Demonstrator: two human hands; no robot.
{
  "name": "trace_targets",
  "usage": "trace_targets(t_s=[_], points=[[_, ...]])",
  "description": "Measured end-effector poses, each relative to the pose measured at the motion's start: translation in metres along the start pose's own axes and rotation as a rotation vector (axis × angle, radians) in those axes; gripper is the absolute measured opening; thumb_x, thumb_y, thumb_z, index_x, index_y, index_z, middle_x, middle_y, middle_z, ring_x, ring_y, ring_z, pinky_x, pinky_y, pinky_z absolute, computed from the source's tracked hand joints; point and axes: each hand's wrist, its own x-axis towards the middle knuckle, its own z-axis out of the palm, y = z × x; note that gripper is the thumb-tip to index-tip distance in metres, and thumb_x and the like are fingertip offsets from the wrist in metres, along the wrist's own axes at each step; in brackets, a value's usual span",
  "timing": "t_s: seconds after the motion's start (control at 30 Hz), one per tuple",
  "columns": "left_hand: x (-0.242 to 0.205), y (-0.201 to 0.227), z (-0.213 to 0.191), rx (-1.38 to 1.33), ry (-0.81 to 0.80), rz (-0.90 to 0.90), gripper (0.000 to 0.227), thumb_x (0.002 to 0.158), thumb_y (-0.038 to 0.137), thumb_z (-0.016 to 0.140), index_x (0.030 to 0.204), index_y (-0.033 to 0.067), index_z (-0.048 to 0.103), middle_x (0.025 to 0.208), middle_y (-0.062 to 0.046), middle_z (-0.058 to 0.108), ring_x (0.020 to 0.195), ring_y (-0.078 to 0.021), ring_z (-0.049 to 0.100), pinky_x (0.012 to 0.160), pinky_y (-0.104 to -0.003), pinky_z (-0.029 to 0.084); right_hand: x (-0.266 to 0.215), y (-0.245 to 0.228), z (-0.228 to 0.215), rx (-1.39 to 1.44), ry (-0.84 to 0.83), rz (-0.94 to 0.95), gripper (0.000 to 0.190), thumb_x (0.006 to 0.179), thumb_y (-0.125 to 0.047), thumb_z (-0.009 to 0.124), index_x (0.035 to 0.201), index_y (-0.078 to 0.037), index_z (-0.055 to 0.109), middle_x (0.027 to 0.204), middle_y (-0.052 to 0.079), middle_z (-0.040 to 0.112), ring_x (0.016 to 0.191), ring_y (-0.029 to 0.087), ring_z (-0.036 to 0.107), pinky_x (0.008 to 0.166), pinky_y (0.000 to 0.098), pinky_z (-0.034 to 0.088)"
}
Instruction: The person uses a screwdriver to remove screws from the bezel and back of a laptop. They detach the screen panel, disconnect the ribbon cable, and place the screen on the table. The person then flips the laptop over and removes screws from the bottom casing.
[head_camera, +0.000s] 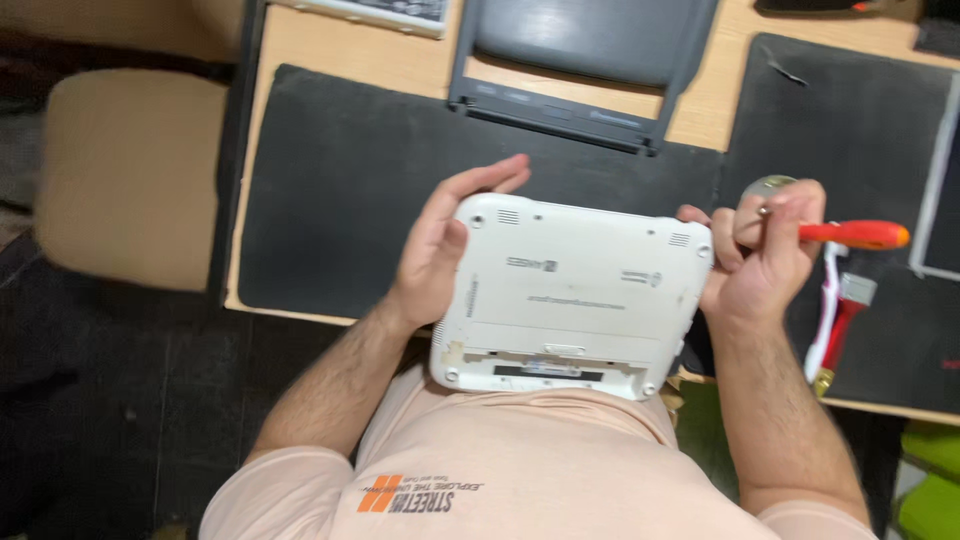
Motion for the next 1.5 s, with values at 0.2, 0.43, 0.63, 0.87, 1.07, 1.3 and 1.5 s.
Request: trace_targets(t_s=[0.2, 0.43, 0.63, 0.87, 1.07, 1.3, 1.5], points=[[0.006, -0.004, 0.0, 0.118, 0.075, -0.088, 0.054, 0.133, 0.039, 0.058, 0.172, 0.0024, 0.053, 0.187, -0.022, 0.058, 0.162, -0.0443, 0.075, 0.126, -0.049, 0.069, 0.004, -0.006, -0.008, 0.242, -0.139, 0.021, 0.025, 0.133, -0.05, 0.063, 0.121, -0.029, 0.056, 0.083, -0.007, 0.011, 0.061, 0.005, 0.016, 0.106, 0.0493, 0.06], [0.012, -0.02, -0.03, 0.626, 0.214, -0.271, 0.034, 0.127, 0.023, 0.066, 0.157, 0.0104, 0.076, 0.127, -0.013, 0.088, 0.116, -0.0199, 0.079, 0.102, -0.042, 0.067, 0.0, 0.01, 0.0, -0.008, -0.026, -0.102, 0.016, 0.135, -0.034, 0.054, 0.123, -0.024, 0.05, 0.073, -0.011, 0.03, 0.053, 0.003, 0.033, 0.108, 0.0562, 0.073], [0.022, -0.016, -0.036, 0.926, 0.109, -0.311, 0.033, 0.13, 0.02, 0.059, 0.153, 0.0039, 0.077, 0.119, -0.024, 0.082, 0.109, -0.0381, 0.079, 0.098, -0.057, 0.063, -0.032, 0.019, -0.013, -0.689, -0.045, -0.194, 0.017, 0.127, -0.021, 0.071, 0.117, -0.008, 0.067, 0.097, 0.013, 0.083, 0.067, 0.013, 0.062, 0.083, 0.0447, 0.064], [0.033, -0.024, -0.029, 1.224, -0.007, -0.26, 0.029, 0.13, 0.027, 0.063, 0.146, 0.006, 0.074, 0.125, -0.019, 0.074, 0.124, -0.0441, 0.075, 0.108, -0.058, 0.061, -0.059, 0.023, -0.006, -0.765, -0.194, -0.119, 0.018, 0.125, -0.022, 0.074, 0.114, -0.008, 0.074, 0.089, 0.007, 0.06, 0.088, 0.022, 0.059, 0.091, 0.0412, 0.057], [0.036, -0.027, -0.014, 1.197, 0.041, -0.33, 0.023, 0.127, 0.023, 0.071, 0.146, 0.0103, 0.074, 0.128, -0.004, 0.053, 0.13, -0.0287, 0.048, 0.116, -0.05, 0.049, -0.059, 0.022, -0.004, -0.75, -0.162, -0.056, 0.023, 0.127, -0.029, 0.071, 0.116, -0.009, 0.074, 0.082, 0.004, 0.055, 0.094, 0.023, 0.06, 0.095, 0.0445, 0.056], [0.04, -0.035, -0.015, 1.202, 0.042, -0.212, 0.018, 0.123, 0.019, 0.077, 0.14, 0.0129, 0.077, 0.129, -0.004, 0.052, 0.131, -0.0309, 0.047, 0.115, -0.053, 0.044, -0.052, 0.018, 0.001, -0.809, -0.165, -0.093, 0.023, 0.126, -0.029, 0.075, 0.115, -0.008, 0.077, 0.076, 0.005, 0.053, 0.097, 0.026, 0.059, 0.099, 0.0456, 0.056], [0.021, -0.025, 0.027, 1.587, -0.089, 0.171, 0.019, 0.112, 0.017, 0.088, 0.13, 0.0158, 0.08, 0.124, -0.009, 0.064, 0.125, -0.0376, 0.058, 0.102, -0.058, 0.043, -0.053, 0.018, -0.008, -0.87, -0.194, -0.203, 0.018, 0.125, -0.022, 0.077, 0.114, -0.008, 0.077, 0.075, 0.007, 0.055, 0.099, 0.03, 0.062, 0.102, 0.045, 0.058]])
